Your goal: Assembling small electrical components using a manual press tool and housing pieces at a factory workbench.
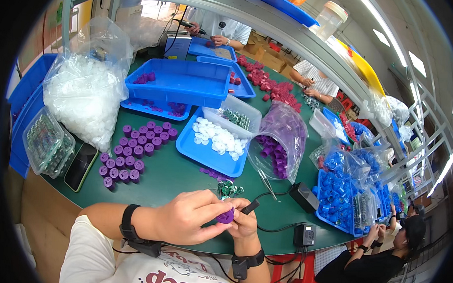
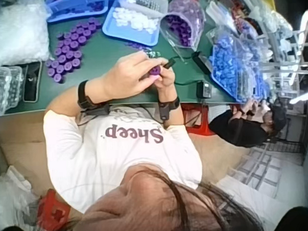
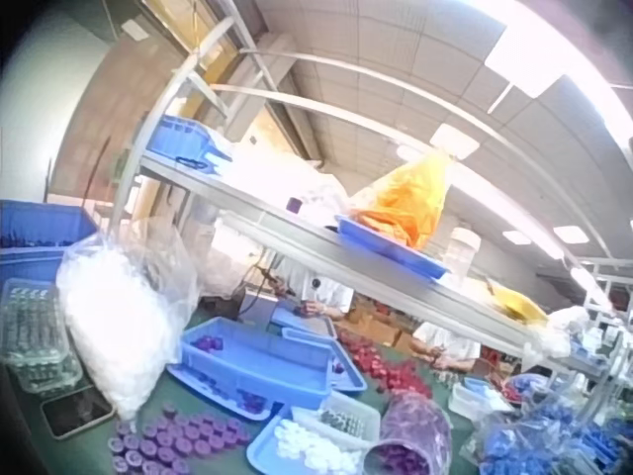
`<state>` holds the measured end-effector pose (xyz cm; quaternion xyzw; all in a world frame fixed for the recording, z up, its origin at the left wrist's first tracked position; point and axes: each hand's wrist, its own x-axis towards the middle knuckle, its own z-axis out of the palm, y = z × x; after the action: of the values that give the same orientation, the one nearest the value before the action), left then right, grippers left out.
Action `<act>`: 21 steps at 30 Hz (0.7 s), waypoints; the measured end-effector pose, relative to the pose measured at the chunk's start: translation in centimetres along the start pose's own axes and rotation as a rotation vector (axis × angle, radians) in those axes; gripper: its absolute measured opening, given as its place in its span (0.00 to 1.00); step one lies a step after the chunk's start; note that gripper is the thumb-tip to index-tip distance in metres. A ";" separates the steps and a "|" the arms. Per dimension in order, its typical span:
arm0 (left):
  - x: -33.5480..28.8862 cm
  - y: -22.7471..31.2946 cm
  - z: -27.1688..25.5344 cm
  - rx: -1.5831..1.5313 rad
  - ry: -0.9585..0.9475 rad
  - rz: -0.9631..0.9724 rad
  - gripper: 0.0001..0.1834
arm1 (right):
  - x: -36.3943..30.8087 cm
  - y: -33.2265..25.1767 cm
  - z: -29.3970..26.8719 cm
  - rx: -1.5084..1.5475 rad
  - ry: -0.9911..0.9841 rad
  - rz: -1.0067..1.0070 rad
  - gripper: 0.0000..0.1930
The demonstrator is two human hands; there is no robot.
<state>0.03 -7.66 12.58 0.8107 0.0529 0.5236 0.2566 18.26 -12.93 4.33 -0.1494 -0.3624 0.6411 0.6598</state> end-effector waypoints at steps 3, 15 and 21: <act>-0.1 0.3 0.1 -0.005 0.034 -0.038 0.15 | 0.1 0.5 0.7 -0.033 0.041 -0.124 0.06; -0.1 0.3 0.3 -0.122 0.065 -0.050 0.16 | 0.0 1.3 1.7 0.236 -0.013 -0.061 0.05; -0.6 0.7 0.5 -0.103 0.090 -0.040 0.16 | -1.2 0.6 3.3 0.151 0.150 -0.069 0.07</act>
<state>0.11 -8.64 12.28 0.7708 0.0536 0.5564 0.3057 15.70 -14.86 5.84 -0.1343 -0.2674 0.6307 0.7160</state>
